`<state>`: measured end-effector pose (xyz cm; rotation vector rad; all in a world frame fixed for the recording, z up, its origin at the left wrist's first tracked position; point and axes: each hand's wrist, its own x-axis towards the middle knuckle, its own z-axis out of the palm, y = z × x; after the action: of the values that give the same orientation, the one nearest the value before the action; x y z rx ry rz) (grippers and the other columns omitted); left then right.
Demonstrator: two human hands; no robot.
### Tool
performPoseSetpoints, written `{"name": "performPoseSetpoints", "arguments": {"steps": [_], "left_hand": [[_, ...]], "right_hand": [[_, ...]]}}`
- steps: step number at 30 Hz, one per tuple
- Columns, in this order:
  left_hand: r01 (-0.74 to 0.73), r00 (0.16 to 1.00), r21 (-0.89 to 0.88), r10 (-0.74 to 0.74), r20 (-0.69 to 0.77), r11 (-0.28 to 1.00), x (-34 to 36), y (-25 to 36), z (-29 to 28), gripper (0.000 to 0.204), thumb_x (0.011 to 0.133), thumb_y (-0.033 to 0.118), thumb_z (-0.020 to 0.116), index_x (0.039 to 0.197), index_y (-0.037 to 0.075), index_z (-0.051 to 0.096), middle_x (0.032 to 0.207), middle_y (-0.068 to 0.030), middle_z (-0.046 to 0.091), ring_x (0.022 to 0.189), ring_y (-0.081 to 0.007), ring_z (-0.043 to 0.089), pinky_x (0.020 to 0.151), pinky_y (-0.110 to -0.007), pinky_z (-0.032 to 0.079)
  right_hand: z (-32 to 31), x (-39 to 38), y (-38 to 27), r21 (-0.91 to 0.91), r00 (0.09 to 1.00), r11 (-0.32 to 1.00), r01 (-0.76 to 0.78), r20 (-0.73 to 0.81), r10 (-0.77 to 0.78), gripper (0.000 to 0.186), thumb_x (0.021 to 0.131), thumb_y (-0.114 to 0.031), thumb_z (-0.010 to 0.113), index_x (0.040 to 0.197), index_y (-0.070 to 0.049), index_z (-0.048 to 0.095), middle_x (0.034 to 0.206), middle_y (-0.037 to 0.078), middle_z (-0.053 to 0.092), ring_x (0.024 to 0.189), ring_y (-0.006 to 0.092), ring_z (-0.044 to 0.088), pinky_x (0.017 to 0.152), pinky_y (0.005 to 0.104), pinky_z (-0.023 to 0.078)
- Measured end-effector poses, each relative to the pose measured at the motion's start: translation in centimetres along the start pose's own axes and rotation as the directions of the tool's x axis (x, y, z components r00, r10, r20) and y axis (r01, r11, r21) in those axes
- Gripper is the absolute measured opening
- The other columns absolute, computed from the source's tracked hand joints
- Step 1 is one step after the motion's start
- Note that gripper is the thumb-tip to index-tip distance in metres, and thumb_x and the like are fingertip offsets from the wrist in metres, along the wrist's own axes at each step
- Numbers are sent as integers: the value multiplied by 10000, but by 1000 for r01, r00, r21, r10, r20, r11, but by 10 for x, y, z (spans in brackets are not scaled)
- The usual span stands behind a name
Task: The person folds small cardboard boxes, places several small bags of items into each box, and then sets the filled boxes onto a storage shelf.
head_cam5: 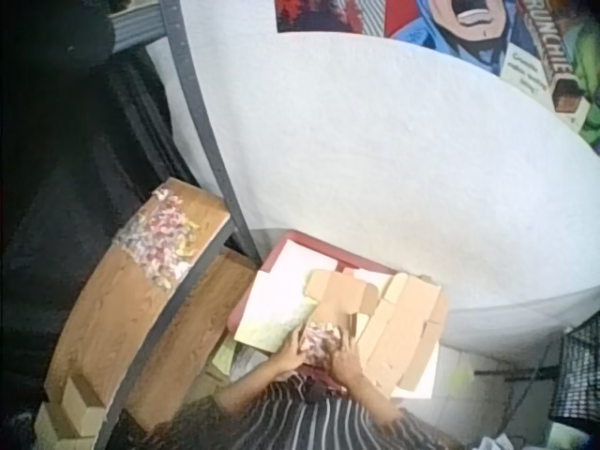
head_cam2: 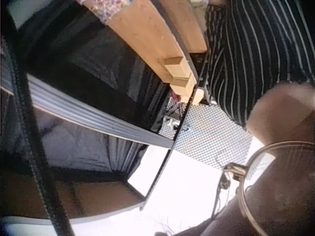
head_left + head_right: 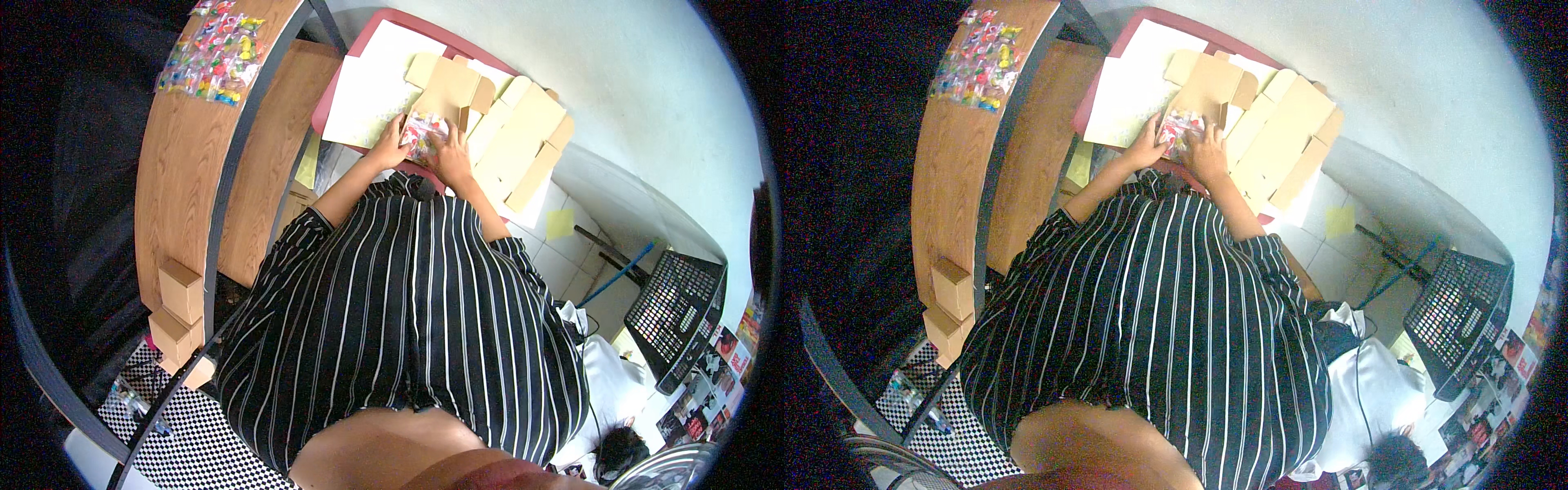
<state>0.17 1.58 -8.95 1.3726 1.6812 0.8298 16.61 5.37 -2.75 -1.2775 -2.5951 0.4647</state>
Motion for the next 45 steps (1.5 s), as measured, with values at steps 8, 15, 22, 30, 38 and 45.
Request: {"name": "performPoseSetpoints", "arguments": {"steps": [8, 15, 22, 30, 38, 45], "left_hand": [[-249, 966, 414, 252, 48, 876, -7, 43, -20, 626, 680, 117, 591, 1227, 30, 299, 1167, -185, 397, 1091, -338, 376, 917, -420, 322], [-372, 924, 580, 349, 156, 725, -2, 38, -36, 354, 624, 199, 635, 959, 119, 555, 1022, -50, 505, 984, -260, 423, 811, -408, 327], [-271, 899, 502, 402, -172, 821, 11, 75, -99, 344, 649, 220, 655, 968, 139, 553, 1014, -28, 505, 989, -217, 421, 821, -373, 319], [375, 698, 741, 356, -621, 557, 53, 103, -258, 559, 748, 392, 568, 1139, 13, 445, 1165, -124, 447, 1127, -276, 344, 893, -450, 239], [395, 784, 810, 301, -543, 432, 62, 83, -261, 502, 641, 217, 685, 1100, 131, 501, 1138, -60, 459, 1099, -214, 370, 874, -463, 251], [223, 741, 852, 486, -464, 473, 53, 75, -259, 177, 729, 126, 566, 904, 144, 581, 896, -8, 525, 921, -197, 477, 737, -441, 298]], "right_hand": [[-2, 2, 8, -154, 998, 988, 13, 61, -4, 463, 668, -328, 638, 1059, -122, 502, 1058, 91, 452, 984, 286, 423, 811, 411, 354], [3, 12, 7, -13, 981, 999, 39, 192, -35, 488, 671, -311, 638, 1069, -81, 477, 995, 101, 502, 978, 259, 476, 812, 419, 358], [4, 11, 12, 105, 984, 994, 13, 177, -32, 477, 648, -325, 674, 1026, -84, 511, 951, 100, 522, 929, 273, 496, 796, 431, 357], [3, 3, 9, 221, 1000, 975, -17, 10, 15, 378, 612, -225, 703, 935, -89, 562, 834, 57, 539, 789, 215, 543, 700, 367, 354], [-15, -2, 7, 244, 991, 970, -18, -125, 50, 247, 658, -150, 637, 887, -72, 588, 813, 77, 540, 763, 238, 541, 701, 349, 356], [-30, 2, 14, 349, 979, 937, -26, -180, 94, 230, 685, -129, 612, 891, -36, 572, 825, 118, 547, 708, 270, 543, 633, 394, 393]]}}
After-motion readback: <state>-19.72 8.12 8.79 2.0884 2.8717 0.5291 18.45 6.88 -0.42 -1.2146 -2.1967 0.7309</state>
